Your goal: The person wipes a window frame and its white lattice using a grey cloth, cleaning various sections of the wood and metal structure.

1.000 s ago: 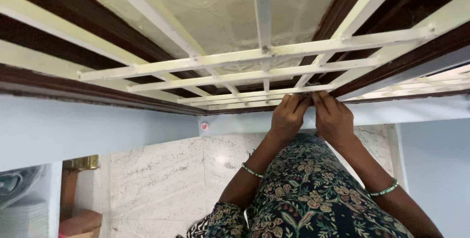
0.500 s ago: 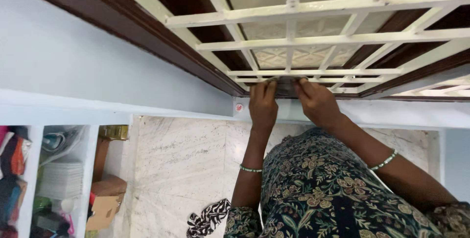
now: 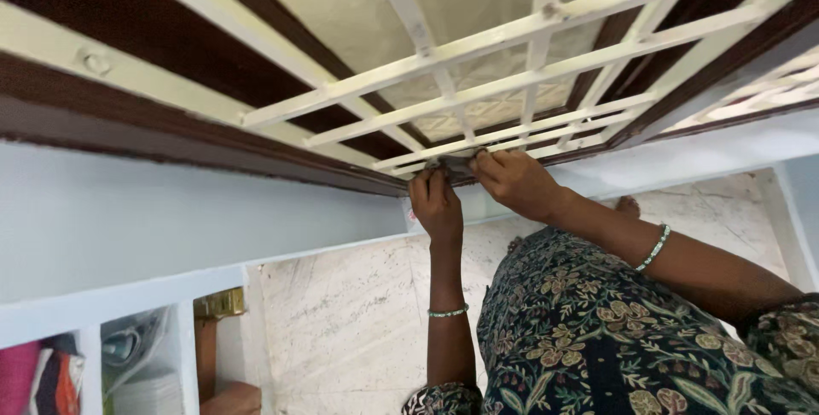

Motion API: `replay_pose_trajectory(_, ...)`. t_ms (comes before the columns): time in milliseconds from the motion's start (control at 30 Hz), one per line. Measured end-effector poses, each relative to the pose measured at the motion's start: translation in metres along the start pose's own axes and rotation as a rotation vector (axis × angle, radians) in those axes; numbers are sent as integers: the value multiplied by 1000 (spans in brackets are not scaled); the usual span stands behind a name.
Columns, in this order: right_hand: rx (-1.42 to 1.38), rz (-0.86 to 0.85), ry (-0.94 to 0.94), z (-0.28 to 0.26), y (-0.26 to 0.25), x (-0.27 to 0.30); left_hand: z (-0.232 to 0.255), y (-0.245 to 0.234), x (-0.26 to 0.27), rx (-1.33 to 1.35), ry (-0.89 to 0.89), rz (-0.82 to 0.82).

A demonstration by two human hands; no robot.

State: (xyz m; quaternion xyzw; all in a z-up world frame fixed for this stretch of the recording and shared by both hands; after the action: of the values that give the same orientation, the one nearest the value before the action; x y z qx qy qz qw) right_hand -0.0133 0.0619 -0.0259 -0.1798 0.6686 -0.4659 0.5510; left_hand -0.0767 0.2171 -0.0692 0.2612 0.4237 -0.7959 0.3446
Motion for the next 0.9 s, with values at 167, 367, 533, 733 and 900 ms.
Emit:
replay_pose_trajectory(167,96,-17,84,33,-21,36,49,37,2,100,30,-105)
replay_pose_trajectory(367,50,27,-27,54,-23,64,86,44,-8,137,40,-86)
replay_pose_trajectory(533,-55,47,-57,90,-69,123,133,47,-11,128,-50,-250)
replay_pose_trajectory(733,4,268,94,150,-161,183,264,95,-13,336,309,-167)
replay_pose_trajectory(900,181,257,328,214,-194,206,331,149,-32,185,457,-239)
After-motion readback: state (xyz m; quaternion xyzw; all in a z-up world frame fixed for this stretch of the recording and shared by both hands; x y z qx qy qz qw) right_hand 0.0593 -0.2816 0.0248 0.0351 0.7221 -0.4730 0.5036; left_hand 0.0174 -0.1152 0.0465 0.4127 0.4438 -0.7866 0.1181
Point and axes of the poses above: each hand's wrist, its own x-axis away from the middle knuckle, its own y-axis out of the palm, z = x × y, the point moved 2 cm from there along -x, towards the middle knuckle, and after that the axes turned 5 degrees about x, right-handed, at the moved point
